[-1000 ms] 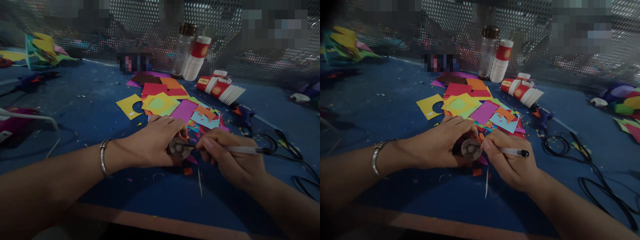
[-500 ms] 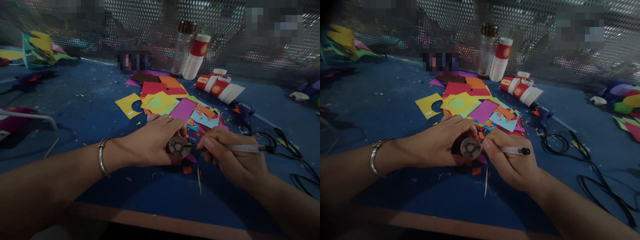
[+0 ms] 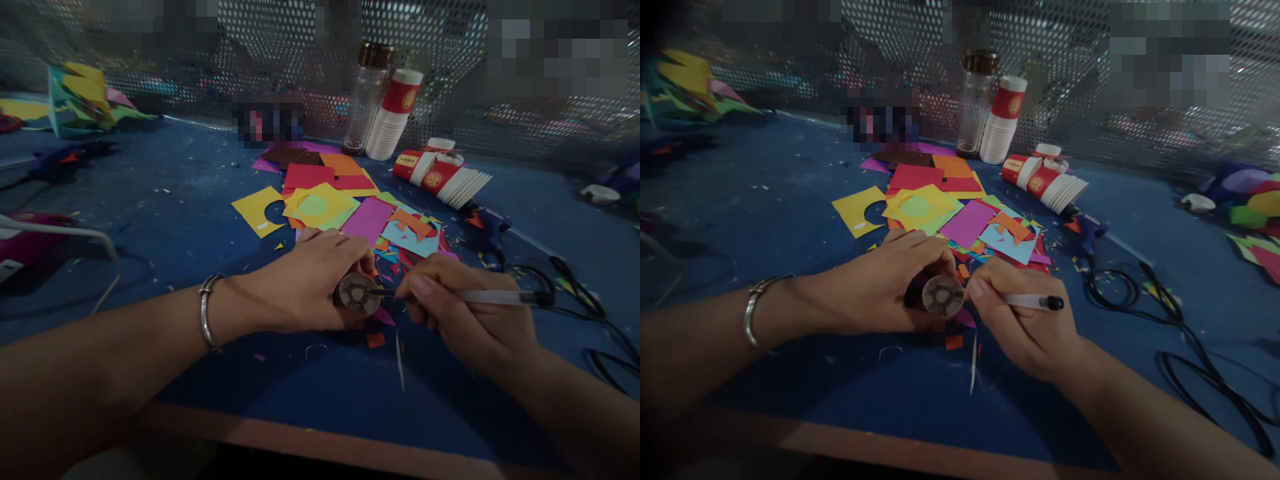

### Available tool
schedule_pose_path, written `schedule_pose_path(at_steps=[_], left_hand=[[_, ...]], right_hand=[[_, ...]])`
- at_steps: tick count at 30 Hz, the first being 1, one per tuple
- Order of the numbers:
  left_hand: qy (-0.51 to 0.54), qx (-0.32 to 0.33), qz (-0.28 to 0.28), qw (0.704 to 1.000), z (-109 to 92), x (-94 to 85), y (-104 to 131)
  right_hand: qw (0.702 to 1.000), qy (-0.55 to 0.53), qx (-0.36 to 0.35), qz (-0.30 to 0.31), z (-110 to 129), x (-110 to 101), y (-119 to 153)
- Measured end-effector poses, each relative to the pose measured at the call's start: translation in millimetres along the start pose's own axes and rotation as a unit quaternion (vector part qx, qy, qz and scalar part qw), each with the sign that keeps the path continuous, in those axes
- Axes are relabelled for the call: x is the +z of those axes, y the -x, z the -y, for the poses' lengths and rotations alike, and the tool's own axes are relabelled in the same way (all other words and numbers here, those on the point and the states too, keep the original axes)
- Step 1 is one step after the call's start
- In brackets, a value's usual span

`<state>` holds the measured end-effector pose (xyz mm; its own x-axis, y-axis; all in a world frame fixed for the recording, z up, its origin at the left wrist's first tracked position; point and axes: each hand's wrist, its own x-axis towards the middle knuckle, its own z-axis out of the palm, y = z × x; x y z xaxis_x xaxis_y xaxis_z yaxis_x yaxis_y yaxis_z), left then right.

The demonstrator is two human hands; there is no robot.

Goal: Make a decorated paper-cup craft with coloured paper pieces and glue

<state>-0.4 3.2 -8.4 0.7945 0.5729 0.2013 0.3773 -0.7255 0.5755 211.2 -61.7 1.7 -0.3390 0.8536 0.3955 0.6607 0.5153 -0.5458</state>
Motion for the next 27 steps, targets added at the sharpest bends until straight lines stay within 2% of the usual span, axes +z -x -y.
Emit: schedule_pose_path(at_steps=[11,22,27], left_hand=[[-0.001,0.0,0.001,1.0,0.9,0.3,0.5],[-0.007,0.003,0.0,1.0,0.4,-0.2,0.9],[-0.004,0.002,-0.001,1.0,0.7,0.7,0.8]], right_hand=[[0.999,0.024,0.013,-0.017,2.4,0.2,-1.4],[0.999,0.03,-0.017,-0.009,2.1,1.4,-2.2],[0.998,0.06,-0.02,-0.026,1.8,0.6,-2.4]])
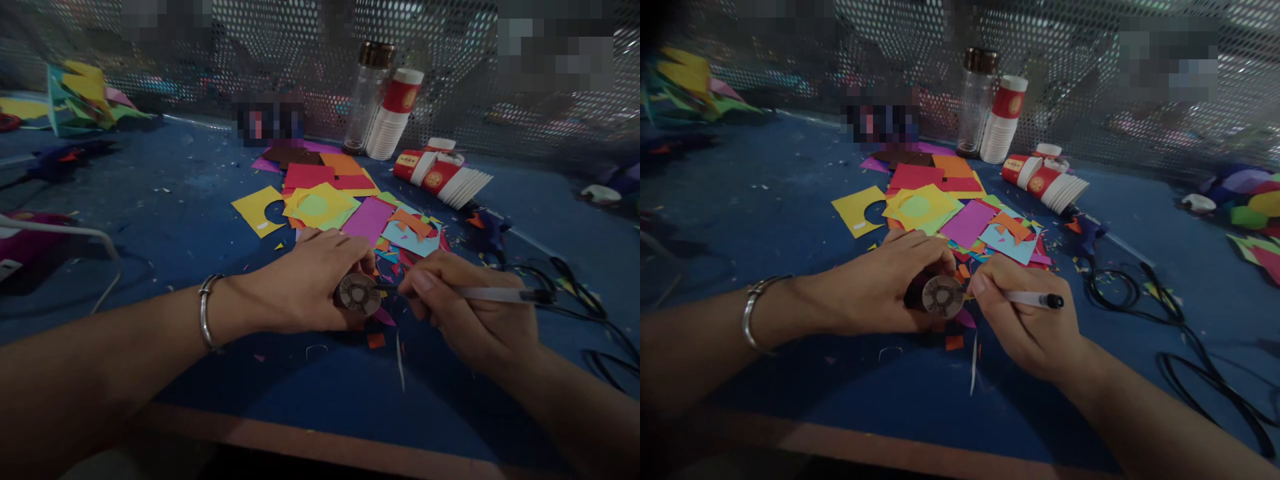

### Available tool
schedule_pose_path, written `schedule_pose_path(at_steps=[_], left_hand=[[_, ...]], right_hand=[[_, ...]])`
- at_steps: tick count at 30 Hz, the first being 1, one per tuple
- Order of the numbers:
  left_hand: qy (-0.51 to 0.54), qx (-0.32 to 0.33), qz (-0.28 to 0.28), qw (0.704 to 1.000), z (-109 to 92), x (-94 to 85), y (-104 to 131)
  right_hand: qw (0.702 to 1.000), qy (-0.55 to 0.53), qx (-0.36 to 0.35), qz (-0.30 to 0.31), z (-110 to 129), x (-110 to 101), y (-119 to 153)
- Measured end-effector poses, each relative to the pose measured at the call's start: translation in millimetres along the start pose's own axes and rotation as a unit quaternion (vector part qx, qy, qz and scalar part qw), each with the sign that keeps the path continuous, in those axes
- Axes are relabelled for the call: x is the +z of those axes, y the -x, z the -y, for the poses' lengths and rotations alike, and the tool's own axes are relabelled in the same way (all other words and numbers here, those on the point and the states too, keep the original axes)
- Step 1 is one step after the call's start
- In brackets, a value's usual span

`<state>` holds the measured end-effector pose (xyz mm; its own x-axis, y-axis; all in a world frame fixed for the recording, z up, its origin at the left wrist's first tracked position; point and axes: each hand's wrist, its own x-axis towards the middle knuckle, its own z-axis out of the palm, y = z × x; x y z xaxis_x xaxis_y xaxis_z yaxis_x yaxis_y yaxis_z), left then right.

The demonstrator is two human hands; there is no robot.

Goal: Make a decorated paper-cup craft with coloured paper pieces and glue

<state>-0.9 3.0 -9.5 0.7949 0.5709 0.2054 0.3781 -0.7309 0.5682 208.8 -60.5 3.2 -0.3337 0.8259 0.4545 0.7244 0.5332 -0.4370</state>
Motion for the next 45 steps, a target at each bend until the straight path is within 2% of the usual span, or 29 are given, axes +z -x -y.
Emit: schedule_pose_path(at_steps=[11,20,26,34,40,45], left_hand=[[-0.002,0.004,-0.002,1.0,0.3,-0.8,-0.6],[0.001,0.005,-0.003,1.0,1.4,-0.2,0.0],[-0.001,0.017,-0.01,1.0,1.0,-0.7,0.5],[0.008,0.01,-0.002,1.0,2.2,-0.7,0.0],[0.003,0.02,-0.01,1.0,3.1,-1.4,1.0],[0.009,0.014,-0.002,1.0,2.5,-2.3,0.4]], right_hand=[[0.999,-0.027,-0.004,0.017,3.4,0.1,-1.1],[1.0,-0.017,0.003,0.0,1.4,-1.2,1.1],[0.999,-0.018,-0.026,0.021,5.4,-2.7,-1.0],[1.0,-0.015,-0.009,-0.001,4.0,-1.7,-2.1],[1.0,-0.005,-0.027,0.014,8.6,-3.0,-3.7],[1.0,-0.009,-0.009,0.027,9.4,-4.2,-4.7]])
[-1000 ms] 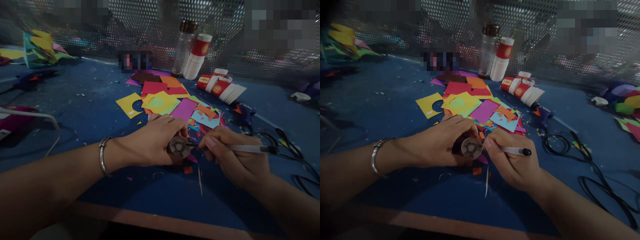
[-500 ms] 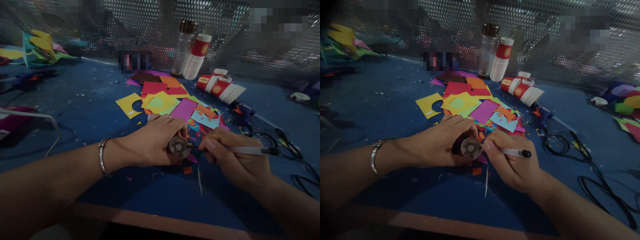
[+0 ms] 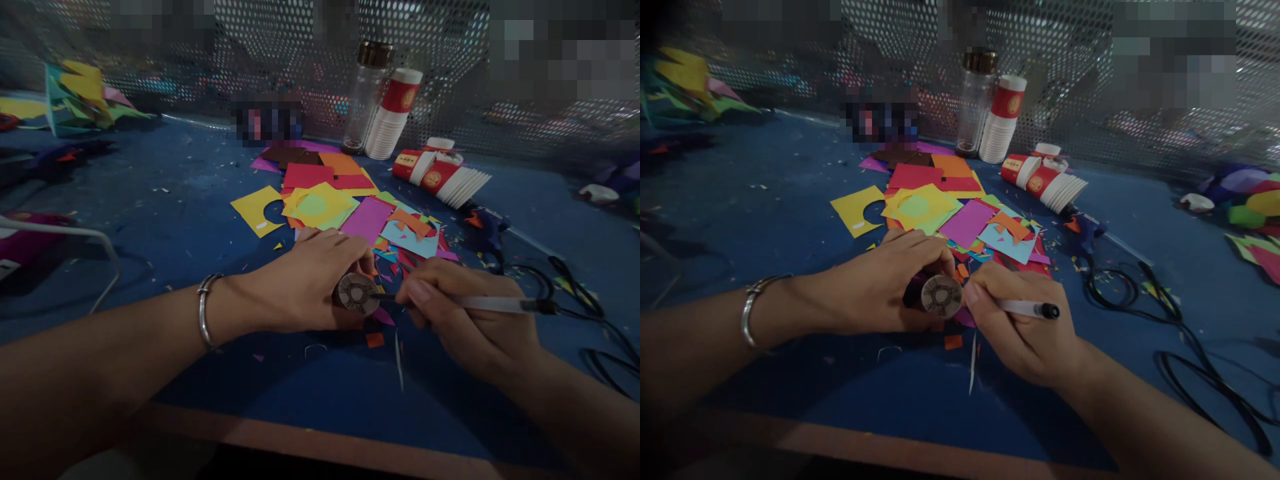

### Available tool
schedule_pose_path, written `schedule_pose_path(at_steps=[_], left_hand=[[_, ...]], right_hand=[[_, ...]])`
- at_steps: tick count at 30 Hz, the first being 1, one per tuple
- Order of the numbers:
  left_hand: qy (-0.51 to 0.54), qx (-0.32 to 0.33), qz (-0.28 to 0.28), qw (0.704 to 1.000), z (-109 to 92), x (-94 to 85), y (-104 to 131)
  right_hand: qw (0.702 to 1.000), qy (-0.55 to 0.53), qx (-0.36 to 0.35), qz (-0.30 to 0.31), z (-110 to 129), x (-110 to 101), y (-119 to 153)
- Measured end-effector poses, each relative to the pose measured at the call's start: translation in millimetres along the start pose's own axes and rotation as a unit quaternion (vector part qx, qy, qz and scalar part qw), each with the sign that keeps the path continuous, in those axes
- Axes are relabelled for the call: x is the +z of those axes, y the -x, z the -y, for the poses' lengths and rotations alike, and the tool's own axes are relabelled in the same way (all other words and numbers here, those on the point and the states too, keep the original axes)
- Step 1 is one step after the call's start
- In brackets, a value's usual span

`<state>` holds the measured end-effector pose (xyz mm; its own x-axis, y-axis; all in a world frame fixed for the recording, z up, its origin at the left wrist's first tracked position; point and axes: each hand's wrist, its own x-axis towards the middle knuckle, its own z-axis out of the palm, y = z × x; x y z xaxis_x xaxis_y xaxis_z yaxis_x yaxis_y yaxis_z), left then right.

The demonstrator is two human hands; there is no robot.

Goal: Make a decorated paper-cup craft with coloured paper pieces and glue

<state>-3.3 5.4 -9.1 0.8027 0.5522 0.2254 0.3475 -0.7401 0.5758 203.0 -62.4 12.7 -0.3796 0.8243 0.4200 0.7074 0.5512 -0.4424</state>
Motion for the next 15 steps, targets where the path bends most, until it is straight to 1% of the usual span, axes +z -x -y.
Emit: schedule_pose_path(at_steps=[3,6,12,15], left_hand=[[-0.002,-0.006,0.002,1.0,-0.5,-0.1,-0.1],[-0.004,-0.004,0.006,1.0,-1.0,-0.6,0.1],[-0.007,-0.003,0.006,1.0,-0.9,-1.0,0.2],[-0.005,-0.004,0.006,1.0,-0.6,-0.4,0.2]], right_hand=[[1.0,-0.012,0.004,-0.003,-1.0,-0.1,0.2],[1.0,-0.015,-0.008,-0.013,-2.2,1.3,1.7],[0.999,-0.011,-0.029,-0.011,-3.4,3.2,3.2],[1.0,-0.001,-0.025,-0.005,-3.1,1.7,1.7]])
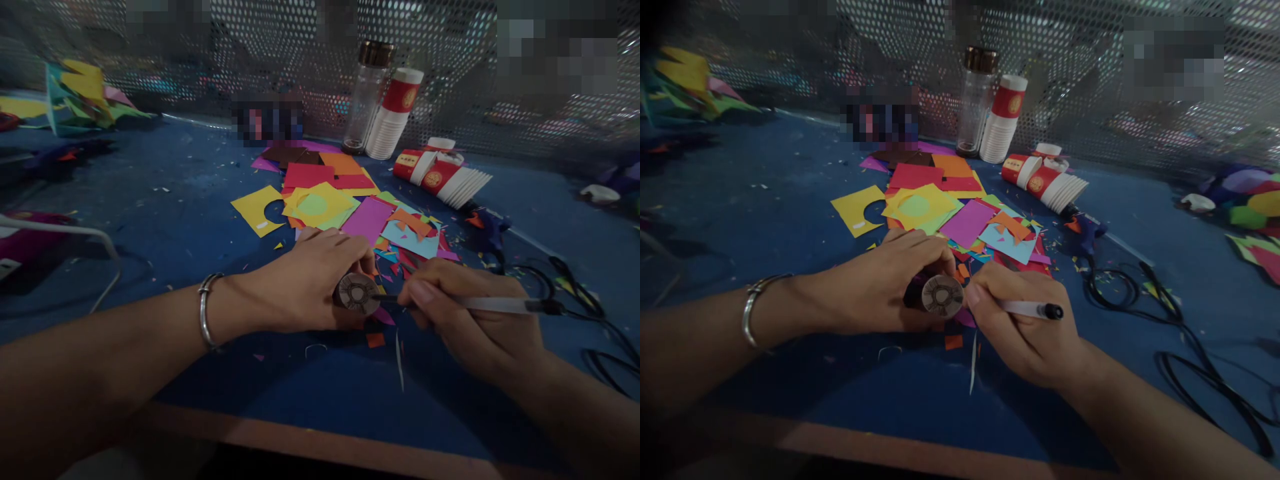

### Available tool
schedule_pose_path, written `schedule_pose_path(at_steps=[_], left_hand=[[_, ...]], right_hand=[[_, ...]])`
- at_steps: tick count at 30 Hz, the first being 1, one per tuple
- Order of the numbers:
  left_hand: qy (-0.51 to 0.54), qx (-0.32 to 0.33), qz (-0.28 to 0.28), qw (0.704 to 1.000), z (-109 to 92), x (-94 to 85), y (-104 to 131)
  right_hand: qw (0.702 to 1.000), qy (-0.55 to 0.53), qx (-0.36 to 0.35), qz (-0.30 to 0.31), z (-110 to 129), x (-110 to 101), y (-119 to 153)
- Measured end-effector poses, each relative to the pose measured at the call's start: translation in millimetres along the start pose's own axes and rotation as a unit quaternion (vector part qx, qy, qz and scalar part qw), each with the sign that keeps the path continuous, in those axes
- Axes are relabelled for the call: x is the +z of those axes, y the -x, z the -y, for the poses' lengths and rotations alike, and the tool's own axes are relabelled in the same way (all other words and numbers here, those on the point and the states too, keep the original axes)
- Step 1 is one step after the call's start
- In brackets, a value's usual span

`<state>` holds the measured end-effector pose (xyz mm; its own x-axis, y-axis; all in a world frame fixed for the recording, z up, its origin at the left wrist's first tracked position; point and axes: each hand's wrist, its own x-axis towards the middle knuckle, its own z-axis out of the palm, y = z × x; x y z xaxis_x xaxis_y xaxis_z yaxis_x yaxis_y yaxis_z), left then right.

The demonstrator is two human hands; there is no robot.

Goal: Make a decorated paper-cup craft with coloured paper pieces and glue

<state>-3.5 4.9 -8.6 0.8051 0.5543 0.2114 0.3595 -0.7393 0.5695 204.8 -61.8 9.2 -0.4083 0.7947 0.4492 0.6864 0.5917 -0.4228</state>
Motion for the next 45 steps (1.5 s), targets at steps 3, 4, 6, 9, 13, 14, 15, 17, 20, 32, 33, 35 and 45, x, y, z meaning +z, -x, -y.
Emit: schedule_pose_path(at_steps=[3,4,6,9,13,14,15,17,20,32,33,35,45], left_hand=[[0.004,0.003,-0.004,1.0,0.0,0.2,0.1],[0.004,0.004,-0.004,1.0,-0.1,0.0,0.1],[0.005,0.004,-0.003,1.0,-0.2,-0.5,0.0],[0.005,0.002,-0.001,1.0,-0.2,-1.1,-0.2],[0.003,-0.002,0.0,1.0,0.1,-0.7,-0.5],[0.003,-0.001,-0.001,1.0,0.0,-0.4,-0.6],[0.002,0.0,-0.002,1.0,-0.1,-0.1,-0.7],[0.001,0.003,-0.005,1.0,-0.6,0.6,-1.0],[-0.002,0.001,-0.007,1.0,-1.5,1.2,-1.3],[0.0,-0.007,0.003,1.0,-1.7,1.1,-1.1],[0.0,-0.006,0.003,1.0,-1.8,1.3,-1.2],[0.001,-0.004,0.0,1.0,-2.0,1.4,-1.2],[0.0,-0.005,0.0,1.0,-1.7,1.1,-1.3]], right_hand=[[1.0,-0.002,0.01,-0.004,0.8,-1.0,-1.3],[1.0,-0.005,0.011,-0.004,1.1,-1.2,-1.6],[1.0,-0.012,0.01,0.001,1.8,-1.4,-2.0],[1.0,-0.013,0.005,0.01,1.6,-1.8,-1.5],[1.0,-0.01,0.015,0.002,0.1,-1.8,0.2],[1.0,-0.007,0.018,-0.002,-0.2,-1.6,0.3],[1.0,-0.003,0.02,-0.004,-0.2,-1.2,0.3],[1.0,-0.001,0.018,-0.009,-0.2,-0.4,-0.2],[1.0,-0.006,0.017,-0.004,-0.2,0.7,-1.2],[0.999,-0.013,0.035,-0.011,-1.0,2.7,0.0],[0.999,-0.011,0.033,-0.007,-1.1,2.8,0.0],[1.0,-0.005,0.03,-0.006,-1.6,2.6,0.3],[1.0,-0.009,0.027,-0.008,-2.0,2.4,-0.3]])
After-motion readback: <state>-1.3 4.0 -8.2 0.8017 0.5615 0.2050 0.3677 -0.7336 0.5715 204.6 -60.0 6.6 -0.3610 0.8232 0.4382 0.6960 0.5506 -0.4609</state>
